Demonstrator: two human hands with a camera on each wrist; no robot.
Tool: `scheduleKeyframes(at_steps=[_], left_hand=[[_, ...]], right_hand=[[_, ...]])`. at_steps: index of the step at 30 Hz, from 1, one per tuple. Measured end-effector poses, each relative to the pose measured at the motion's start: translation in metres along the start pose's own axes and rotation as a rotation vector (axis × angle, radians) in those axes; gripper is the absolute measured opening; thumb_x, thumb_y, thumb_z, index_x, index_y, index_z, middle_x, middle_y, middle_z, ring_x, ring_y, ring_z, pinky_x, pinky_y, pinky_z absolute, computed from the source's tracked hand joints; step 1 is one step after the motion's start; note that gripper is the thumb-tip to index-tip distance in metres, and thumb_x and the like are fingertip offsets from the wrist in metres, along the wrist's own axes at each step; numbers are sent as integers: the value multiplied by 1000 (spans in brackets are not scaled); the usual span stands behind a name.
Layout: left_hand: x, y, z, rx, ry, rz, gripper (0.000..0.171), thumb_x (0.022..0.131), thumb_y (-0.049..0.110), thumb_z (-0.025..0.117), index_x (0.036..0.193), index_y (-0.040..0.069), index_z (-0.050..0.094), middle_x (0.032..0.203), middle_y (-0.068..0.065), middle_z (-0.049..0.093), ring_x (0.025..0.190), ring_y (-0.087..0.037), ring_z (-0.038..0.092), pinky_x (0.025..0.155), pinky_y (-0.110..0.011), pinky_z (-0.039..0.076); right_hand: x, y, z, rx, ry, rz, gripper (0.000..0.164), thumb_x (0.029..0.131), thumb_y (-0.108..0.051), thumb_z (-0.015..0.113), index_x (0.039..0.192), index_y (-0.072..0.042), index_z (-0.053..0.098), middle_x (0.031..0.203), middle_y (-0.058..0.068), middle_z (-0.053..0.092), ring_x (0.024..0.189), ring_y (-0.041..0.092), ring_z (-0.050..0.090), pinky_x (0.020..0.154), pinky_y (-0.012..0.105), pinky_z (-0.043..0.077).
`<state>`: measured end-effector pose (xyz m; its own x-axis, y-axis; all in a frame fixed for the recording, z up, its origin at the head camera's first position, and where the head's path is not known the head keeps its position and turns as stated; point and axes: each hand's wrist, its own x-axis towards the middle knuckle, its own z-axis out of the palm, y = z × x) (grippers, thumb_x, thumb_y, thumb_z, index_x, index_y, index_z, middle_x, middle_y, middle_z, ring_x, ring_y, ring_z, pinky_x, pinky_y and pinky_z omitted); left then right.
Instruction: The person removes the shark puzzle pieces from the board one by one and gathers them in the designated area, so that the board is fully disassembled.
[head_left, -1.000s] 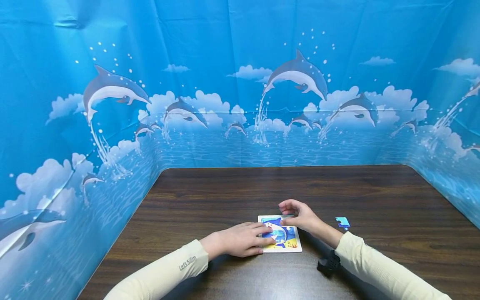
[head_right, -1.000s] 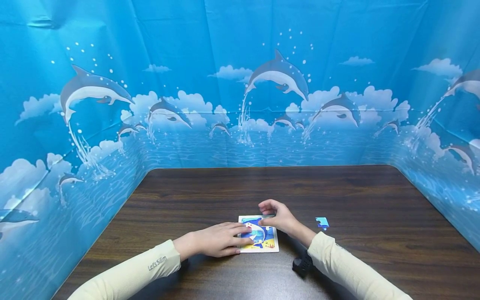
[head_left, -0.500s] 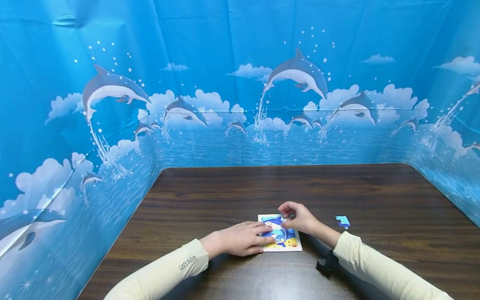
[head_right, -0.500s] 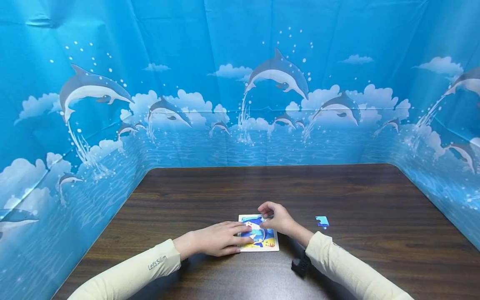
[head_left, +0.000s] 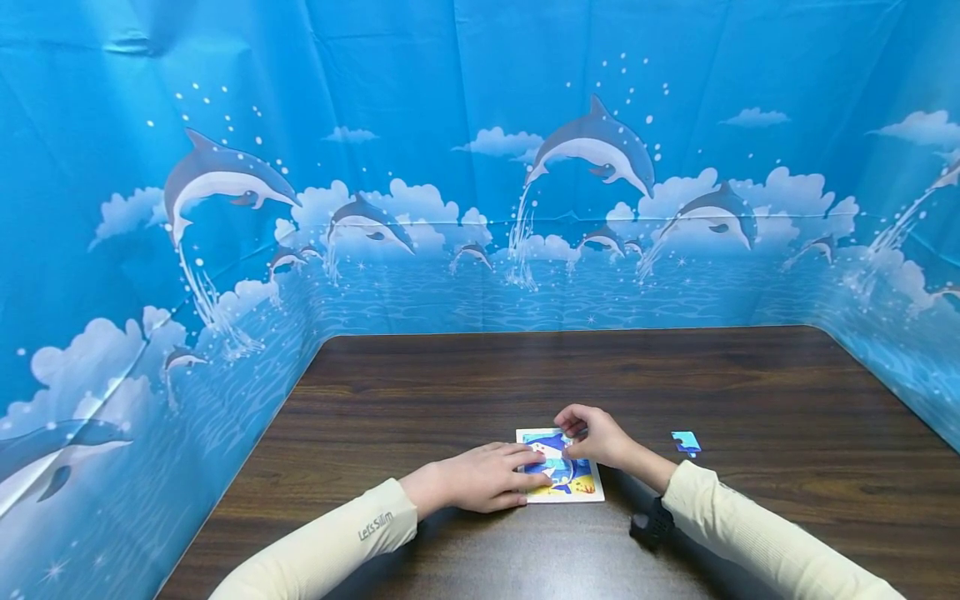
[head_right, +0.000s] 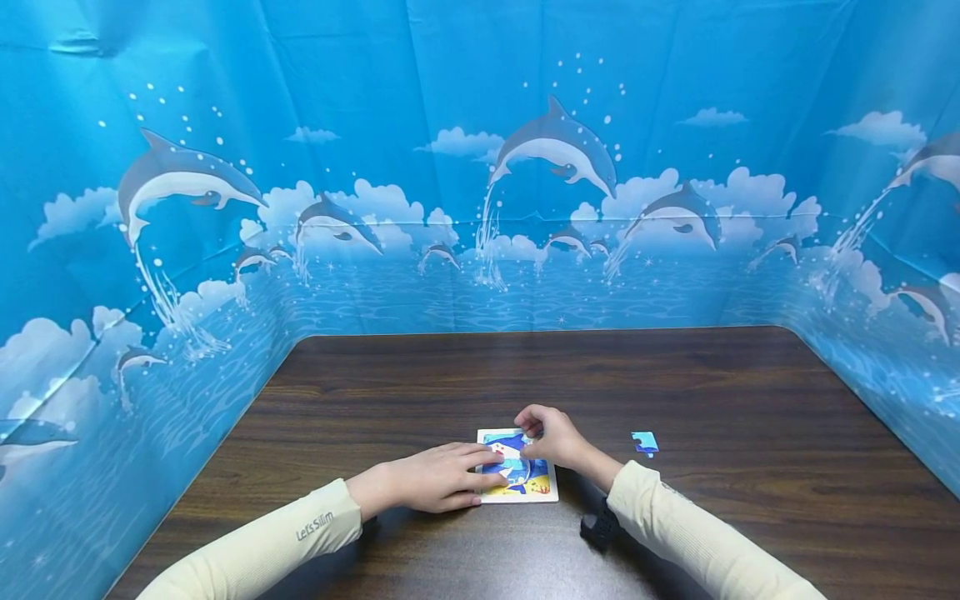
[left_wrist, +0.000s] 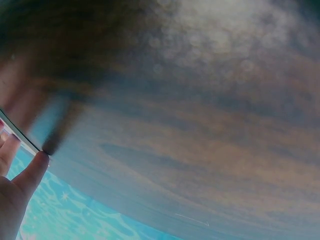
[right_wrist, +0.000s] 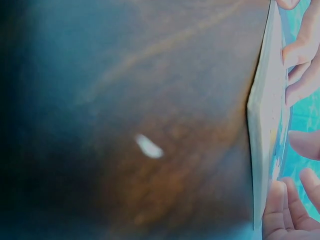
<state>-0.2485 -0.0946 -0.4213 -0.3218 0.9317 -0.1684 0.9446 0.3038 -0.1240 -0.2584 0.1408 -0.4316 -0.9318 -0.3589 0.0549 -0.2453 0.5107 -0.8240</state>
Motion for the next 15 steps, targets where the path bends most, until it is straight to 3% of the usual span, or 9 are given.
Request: scheduleKeyframes(at_steps=[15], left_hand=[[0,1,-2,12,4,-3,46,101,38,36,146,29,34,150,-2,36,138,-20,36,107,-39,40]], right_hand=[[2,-3,2,-64,-12,15,35,71,6,74,102,3,60,94,12,60,85,19,55,73,30,52]])
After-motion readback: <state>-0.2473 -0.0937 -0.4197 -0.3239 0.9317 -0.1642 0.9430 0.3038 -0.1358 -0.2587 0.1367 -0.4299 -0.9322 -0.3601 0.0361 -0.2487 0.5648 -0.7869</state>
